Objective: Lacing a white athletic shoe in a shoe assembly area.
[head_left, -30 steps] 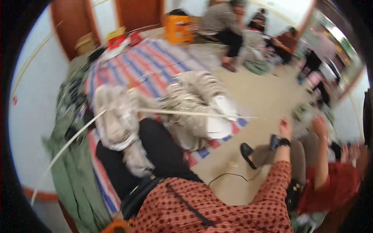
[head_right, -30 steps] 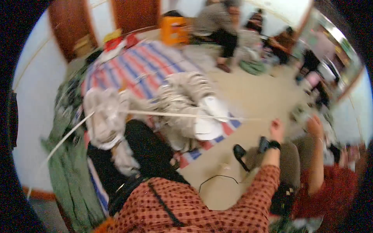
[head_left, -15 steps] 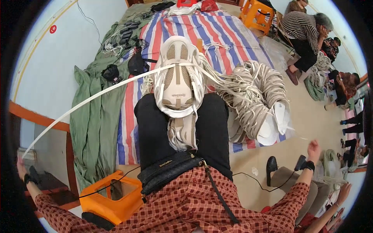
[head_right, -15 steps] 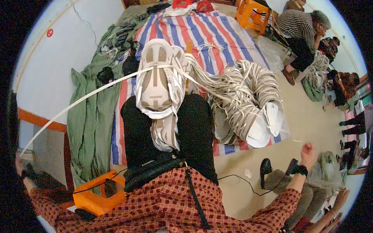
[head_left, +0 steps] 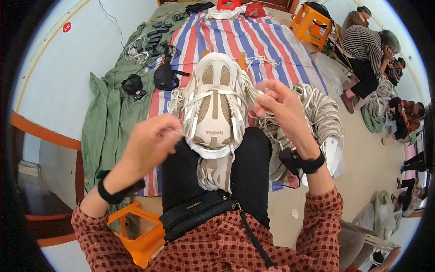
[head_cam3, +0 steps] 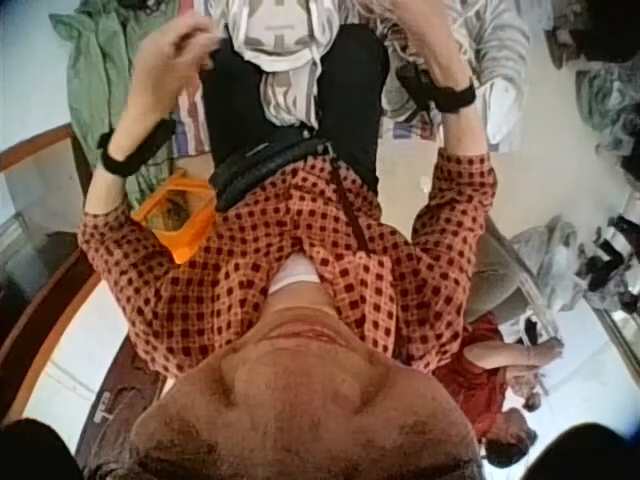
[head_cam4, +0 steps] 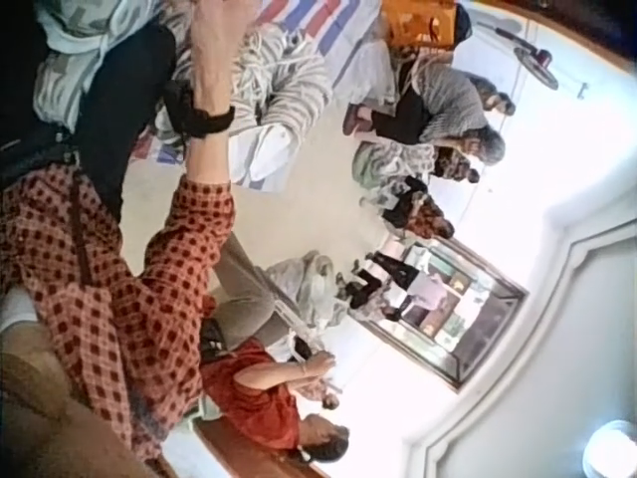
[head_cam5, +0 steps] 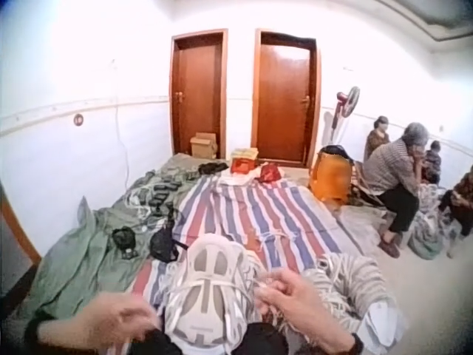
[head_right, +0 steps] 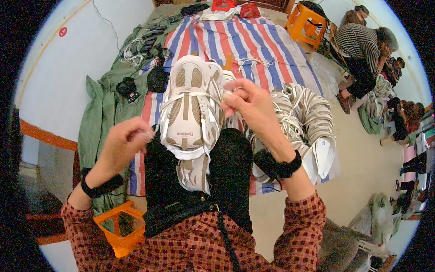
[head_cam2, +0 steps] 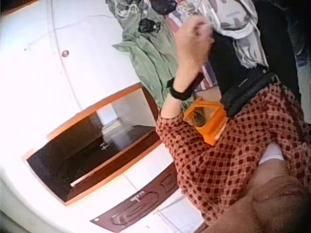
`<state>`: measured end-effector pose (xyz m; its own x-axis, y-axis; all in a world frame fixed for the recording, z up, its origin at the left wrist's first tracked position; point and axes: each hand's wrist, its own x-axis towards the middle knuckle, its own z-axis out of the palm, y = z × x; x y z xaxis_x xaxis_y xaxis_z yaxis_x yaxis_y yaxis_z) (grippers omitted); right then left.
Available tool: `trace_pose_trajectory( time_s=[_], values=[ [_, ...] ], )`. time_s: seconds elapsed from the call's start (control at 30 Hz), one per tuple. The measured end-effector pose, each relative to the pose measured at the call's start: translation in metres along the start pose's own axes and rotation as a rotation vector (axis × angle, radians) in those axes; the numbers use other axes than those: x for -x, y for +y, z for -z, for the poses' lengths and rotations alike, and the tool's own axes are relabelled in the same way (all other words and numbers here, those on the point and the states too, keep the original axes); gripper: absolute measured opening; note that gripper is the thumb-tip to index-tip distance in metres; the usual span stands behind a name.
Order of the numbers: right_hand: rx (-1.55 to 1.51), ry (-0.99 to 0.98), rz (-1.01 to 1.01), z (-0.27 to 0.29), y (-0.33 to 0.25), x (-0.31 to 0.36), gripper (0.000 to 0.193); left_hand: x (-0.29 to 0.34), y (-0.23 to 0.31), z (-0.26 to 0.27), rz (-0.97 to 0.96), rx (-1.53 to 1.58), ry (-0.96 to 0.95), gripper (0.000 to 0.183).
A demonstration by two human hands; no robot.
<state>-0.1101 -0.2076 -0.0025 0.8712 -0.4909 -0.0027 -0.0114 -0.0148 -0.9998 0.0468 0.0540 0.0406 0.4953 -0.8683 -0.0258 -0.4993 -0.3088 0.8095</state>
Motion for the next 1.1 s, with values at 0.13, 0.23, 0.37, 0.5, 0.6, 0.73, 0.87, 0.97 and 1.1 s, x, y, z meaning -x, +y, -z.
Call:
trace_pose_trajectory(
  time_s=[0.13,0.23,0.37,0.5,0.6,0.73,0.87,0.97,1.1],
  values=[
    [0.097,-0.130,-0.007,-0.003,0.008,-0.024,0.012,-0.027,0.026,-0.027,-0.308,-0.179,0.024,0.005],
    [0.090,-0.145,0.105,-0.005,0.015,-0.034,0.013,-0.057,0.021,-0.039,-0.645,-0.380,0.284,0.009],
    [-0.113,0.038,0.182,-0.011,0.015,-0.038,0.012,-0.082,0.012,-0.054,-0.717,-0.564,0.198,0.015],
    [-0.089,0.093,0.171,-0.018,0.013,-0.037,0.009,-0.071,0.006,-0.063,-0.659,-0.507,0.146,0.020],
    [-0.152,0.105,0.178,-0.026,0.014,-0.039,0.009,-0.064,0.002,-0.065,-0.666,-0.531,0.160,0.020],
    [-0.012,0.115,0.280,-0.034,0.019,-0.044,0.011,-0.066,-0.001,-0.065,-0.658,-0.514,0.155,0.020],
    [0.176,0.103,0.263,-0.036,0.020,-0.045,0.013,-0.063,0.003,-0.067,-0.645,-0.470,0.177,0.015],
    [0.255,0.112,0.267,-0.036,0.019,-0.044,0.014,-0.049,0.010,-0.070,-0.581,-0.398,0.159,0.015],
    [0.398,0.140,0.363,-0.037,0.018,-0.042,0.015,-0.035,0.013,-0.074,-0.423,-0.123,0.102,0.012]
  ],
)
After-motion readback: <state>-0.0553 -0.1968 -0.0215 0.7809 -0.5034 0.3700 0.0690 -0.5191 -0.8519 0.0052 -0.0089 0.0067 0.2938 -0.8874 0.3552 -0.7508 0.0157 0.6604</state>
